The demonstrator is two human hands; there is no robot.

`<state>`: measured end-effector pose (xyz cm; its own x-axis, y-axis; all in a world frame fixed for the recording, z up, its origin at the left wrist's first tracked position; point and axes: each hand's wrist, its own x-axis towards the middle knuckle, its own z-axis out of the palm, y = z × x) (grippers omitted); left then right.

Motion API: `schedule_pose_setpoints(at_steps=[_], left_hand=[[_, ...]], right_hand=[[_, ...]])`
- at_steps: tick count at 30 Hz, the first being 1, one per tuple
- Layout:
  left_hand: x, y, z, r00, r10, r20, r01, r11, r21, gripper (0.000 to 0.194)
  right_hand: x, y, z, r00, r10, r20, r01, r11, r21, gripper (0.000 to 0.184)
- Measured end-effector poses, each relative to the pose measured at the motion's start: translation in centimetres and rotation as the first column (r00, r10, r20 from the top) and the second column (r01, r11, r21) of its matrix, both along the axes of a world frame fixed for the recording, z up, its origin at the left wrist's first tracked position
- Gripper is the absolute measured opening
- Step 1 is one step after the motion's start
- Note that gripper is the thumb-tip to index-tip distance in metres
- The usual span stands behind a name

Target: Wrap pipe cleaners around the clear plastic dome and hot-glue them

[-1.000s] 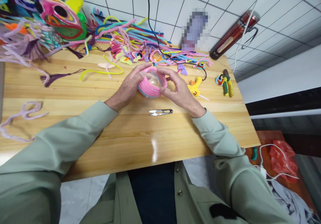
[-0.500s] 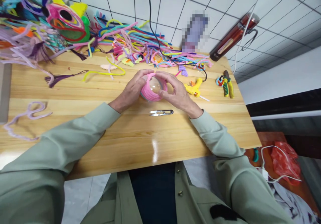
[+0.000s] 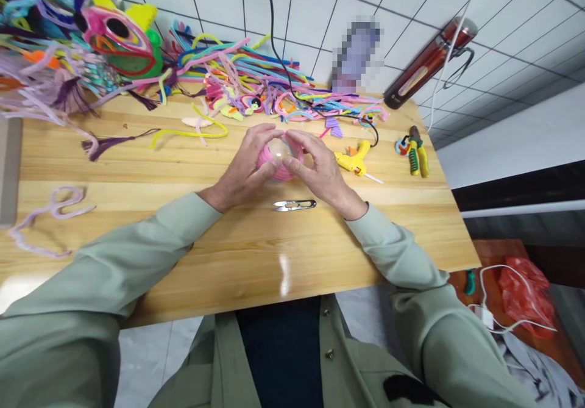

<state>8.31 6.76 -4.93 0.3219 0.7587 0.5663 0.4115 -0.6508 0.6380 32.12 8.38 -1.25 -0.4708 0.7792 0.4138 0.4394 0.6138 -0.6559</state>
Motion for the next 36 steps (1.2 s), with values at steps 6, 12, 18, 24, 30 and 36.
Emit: schedule_pose_setpoints(at_steps=[6,12,18,24,30,36], left_hand=[[-0.7,0.6,-0.8,0.989,-0.090,0.120,0.100,0.992,-0.082,0.062],[-0.5,0.2,-0.5,0.985,-0.068,0.157,0.096,0.979,-0.180,0.075],[-0.4,-0.1,-0.1,0.985,-0.066,0.158,0.098,0.974,-0.206,0.075],[-0.4,-0.1,-0.2,0.984,-0.055,0.169,0.094,0.968,-0.234,0.076],[-0.5,-0.2,-0.3,0.979,-0.065,0.194,0.109,0.968,-0.227,0.066],[-0.4,-0.1,-0.5,0.972,-0.062,0.225,0.117,0.963,-0.243,0.065]], right_hand=[[0.0,-0.2,0.3,0.999,-0.028,0.025,0.029,0.999,-0.037,0.083],[0.2,-0.2,0.1,0.999,-0.007,0.048,0.007,1.000,-0.005,0.085],[0.1,-0.2,-0.4,0.998,-0.002,0.059,0.000,0.999,0.041,0.084],[0.0,-0.2,-0.6,0.999,-0.002,0.042,-0.002,0.996,0.085,0.082],[-0.1,-0.3,-0.5,0.997,-0.017,0.077,0.011,0.997,0.081,0.083],[-0.3,-0.4,-0.7,0.997,-0.027,0.078,0.020,0.996,0.088,0.080]])
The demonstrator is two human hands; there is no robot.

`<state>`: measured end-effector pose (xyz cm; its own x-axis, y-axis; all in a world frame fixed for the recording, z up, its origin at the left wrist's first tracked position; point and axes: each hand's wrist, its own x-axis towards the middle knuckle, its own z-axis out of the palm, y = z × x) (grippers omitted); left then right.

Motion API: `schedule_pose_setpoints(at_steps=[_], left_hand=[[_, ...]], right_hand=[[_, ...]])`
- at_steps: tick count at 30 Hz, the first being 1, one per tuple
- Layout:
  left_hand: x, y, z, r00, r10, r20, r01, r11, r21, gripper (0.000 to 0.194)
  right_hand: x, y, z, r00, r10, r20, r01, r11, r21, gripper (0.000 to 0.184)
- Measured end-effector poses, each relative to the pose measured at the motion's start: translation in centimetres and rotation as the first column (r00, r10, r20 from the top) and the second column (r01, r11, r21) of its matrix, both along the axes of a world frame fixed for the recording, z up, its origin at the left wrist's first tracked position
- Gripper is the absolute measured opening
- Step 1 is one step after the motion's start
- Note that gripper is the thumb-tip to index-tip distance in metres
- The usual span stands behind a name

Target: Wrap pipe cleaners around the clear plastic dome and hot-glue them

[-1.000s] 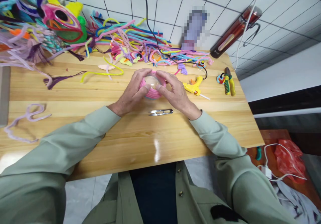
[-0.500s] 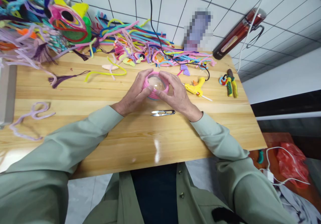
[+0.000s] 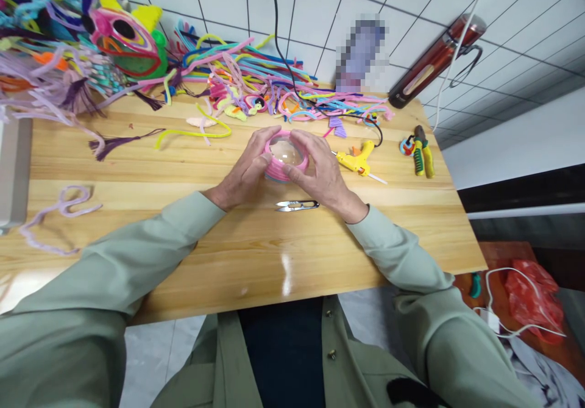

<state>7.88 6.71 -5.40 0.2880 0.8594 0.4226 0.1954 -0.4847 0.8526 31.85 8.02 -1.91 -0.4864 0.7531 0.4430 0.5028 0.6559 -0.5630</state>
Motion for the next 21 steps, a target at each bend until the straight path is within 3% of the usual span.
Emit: schedule_pose_setpoints(at_steps=[16,21], left_hand=[[0.4,-0.2,0.0,0.999,0.031,-0.025,-0.033,0.998,-0.051,0.084],[0.3,-0.1,-0.1,1.000,0.006,-0.007,-0.006,1.000,0.001,0.079]], right_hand=[[-0.7,-0.6,-0.8,0.998,-0.042,-0.041,0.041,0.999,-0.032,0.082],[-0.6,-0.5,-1.4,0.999,-0.035,-0.029,0.036,0.999,0.011,0.081]])
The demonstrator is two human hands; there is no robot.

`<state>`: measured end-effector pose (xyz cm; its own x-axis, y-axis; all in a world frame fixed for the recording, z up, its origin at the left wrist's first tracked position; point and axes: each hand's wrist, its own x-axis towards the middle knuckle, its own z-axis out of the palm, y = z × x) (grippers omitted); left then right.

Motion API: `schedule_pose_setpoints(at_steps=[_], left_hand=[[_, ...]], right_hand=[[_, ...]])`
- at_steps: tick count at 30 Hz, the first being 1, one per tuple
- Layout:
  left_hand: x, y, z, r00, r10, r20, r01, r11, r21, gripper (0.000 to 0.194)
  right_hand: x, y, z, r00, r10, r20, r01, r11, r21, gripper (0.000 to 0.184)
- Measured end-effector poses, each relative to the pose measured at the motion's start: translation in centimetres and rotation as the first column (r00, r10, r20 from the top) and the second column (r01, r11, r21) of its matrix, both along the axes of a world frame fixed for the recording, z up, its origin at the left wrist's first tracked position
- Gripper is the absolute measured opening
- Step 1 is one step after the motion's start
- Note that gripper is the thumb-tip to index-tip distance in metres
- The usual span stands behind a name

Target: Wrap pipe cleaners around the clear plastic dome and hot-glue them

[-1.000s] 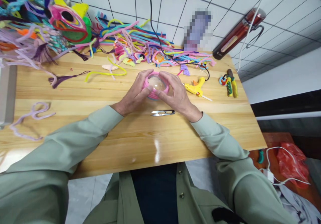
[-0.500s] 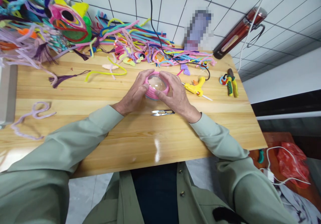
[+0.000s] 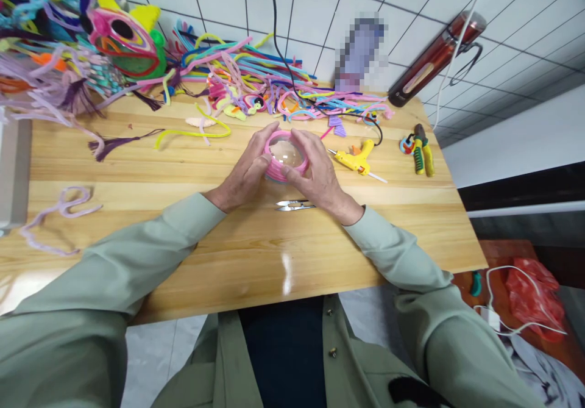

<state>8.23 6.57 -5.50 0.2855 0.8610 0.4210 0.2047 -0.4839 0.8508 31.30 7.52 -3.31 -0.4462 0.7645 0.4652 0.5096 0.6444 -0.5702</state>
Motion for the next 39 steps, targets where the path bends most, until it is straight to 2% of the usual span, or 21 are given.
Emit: schedule_pose_setpoints(at_steps=[6,16,21,29,35,39], left_hand=[[-0.2,0.1,0.1,1.000,0.000,-0.024,0.002,0.997,0.076,0.075],[-0.1,0.1,0.1,0.999,0.018,-0.031,-0.016,0.997,0.070,0.070],[-0.4,0.4,-0.1,0.998,0.004,-0.060,0.003,0.994,0.110,0.072],[-0.3,0.6,-0.7,0.999,-0.009,-0.038,0.017,0.980,0.199,0.064],[-0.4,0.9,-1.2,0.999,-0.018,-0.030,0.024,0.977,0.213,0.066],[-0.6,0.7,-1.0,0.999,-0.039,-0.021,0.042,0.985,0.164,0.072]], right_hand=[[0.0,-0.1,0.3,1.000,-0.002,0.009,0.002,0.999,-0.049,0.084],[-0.2,-0.1,0.7,1.000,-0.007,0.029,0.009,0.999,-0.040,0.095],[0.0,0.2,0.3,0.998,0.044,0.036,-0.043,0.999,-0.018,0.091],[0.1,0.0,0.1,0.998,0.067,0.007,-0.067,0.997,0.023,0.086],[0.1,0.2,-0.1,0.998,0.068,-0.004,-0.068,0.997,0.021,0.088],[0.0,0.5,-0.5,0.997,0.072,-0.015,-0.072,0.997,0.011,0.085]])
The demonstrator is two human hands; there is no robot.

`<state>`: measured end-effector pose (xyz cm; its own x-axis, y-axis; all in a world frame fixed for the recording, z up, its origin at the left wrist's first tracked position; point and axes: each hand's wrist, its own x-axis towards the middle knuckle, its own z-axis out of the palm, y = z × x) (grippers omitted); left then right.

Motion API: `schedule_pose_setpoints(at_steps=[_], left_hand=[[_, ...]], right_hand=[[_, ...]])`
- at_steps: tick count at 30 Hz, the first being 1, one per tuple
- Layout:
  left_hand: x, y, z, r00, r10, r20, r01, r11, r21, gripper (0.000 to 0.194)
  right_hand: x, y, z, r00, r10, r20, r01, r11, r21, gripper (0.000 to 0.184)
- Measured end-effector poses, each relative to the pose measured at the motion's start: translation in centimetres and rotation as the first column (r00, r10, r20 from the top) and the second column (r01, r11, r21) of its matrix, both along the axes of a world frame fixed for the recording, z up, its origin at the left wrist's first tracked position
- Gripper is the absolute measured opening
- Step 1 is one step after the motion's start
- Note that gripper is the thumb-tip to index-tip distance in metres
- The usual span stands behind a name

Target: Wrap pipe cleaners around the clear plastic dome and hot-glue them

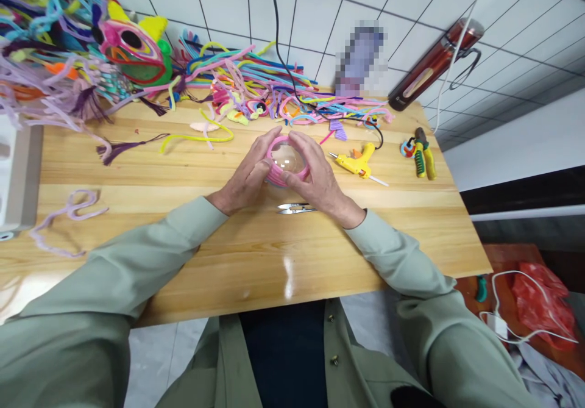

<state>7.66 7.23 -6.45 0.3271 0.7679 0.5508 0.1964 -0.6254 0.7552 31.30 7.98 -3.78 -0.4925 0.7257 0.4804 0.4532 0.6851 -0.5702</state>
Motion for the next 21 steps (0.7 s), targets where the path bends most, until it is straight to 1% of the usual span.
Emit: schedule_pose_setpoints(at_steps=[5,11,15,21], left_hand=[[0.28,-0.52,0.65,0.999,-0.005,0.042,0.006,1.000,-0.027,0.062],[0.41,-0.31,0.52,0.998,0.019,0.066,-0.012,0.995,-0.103,0.065],[0.38,-0.17,0.72,0.997,0.037,0.066,-0.028,0.991,-0.129,0.067],[0.28,-0.06,1.16,0.997,0.028,0.077,-0.017,0.989,-0.147,0.059]], right_hand=[[-0.12,-0.10,0.16,1.000,0.009,-0.020,-0.009,1.000,-0.023,0.083],[-0.25,-0.45,0.44,1.000,0.001,-0.014,-0.002,1.000,-0.031,0.085],[-0.25,-0.51,0.37,1.000,0.005,-0.025,-0.006,0.999,-0.035,0.087],[-0.22,-0.47,0.32,1.000,0.014,-0.023,-0.015,0.998,-0.053,0.086]])
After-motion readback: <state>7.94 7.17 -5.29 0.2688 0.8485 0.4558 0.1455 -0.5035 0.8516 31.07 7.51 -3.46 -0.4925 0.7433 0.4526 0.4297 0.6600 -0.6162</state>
